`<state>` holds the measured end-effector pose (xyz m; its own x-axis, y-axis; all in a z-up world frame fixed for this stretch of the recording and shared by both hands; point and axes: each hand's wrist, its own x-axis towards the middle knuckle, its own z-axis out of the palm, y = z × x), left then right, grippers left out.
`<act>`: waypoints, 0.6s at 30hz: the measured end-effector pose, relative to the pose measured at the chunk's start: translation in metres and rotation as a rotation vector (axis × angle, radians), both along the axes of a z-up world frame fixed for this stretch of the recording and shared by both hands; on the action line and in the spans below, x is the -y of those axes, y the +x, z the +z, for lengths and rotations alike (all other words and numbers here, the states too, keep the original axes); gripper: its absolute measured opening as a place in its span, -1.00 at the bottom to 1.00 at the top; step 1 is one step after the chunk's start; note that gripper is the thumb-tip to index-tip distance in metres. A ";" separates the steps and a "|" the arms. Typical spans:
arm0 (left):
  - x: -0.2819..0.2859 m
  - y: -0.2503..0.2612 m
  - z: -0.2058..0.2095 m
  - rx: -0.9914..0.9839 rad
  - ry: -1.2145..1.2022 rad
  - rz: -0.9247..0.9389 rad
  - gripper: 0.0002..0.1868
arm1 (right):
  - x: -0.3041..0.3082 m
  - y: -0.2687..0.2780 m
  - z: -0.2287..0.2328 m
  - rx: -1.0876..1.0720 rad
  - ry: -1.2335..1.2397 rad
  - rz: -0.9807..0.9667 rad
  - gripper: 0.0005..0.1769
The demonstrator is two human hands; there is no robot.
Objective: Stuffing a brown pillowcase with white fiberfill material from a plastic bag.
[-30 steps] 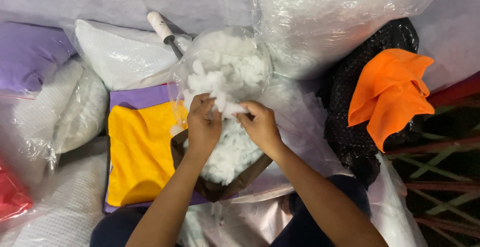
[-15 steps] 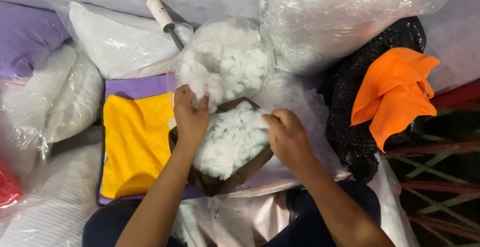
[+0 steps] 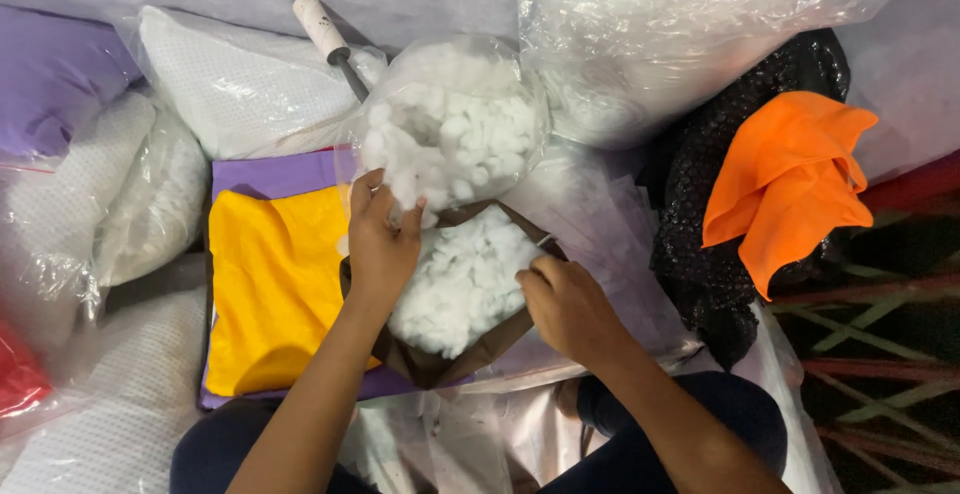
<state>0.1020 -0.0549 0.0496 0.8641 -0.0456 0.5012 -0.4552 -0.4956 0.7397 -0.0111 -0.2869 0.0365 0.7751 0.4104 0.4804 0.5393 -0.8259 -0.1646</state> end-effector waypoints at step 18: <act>0.023 -0.022 -0.022 0.197 0.310 -0.091 -0.69 | -0.059 0.057 0.012 0.021 0.823 0.075 -0.78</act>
<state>0.0797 -0.0783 0.0280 0.7377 -0.2932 0.6081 -0.6264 -0.6331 0.4547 0.0458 -0.2283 0.0483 0.7469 -0.0287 0.6643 0.5982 -0.4072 -0.6902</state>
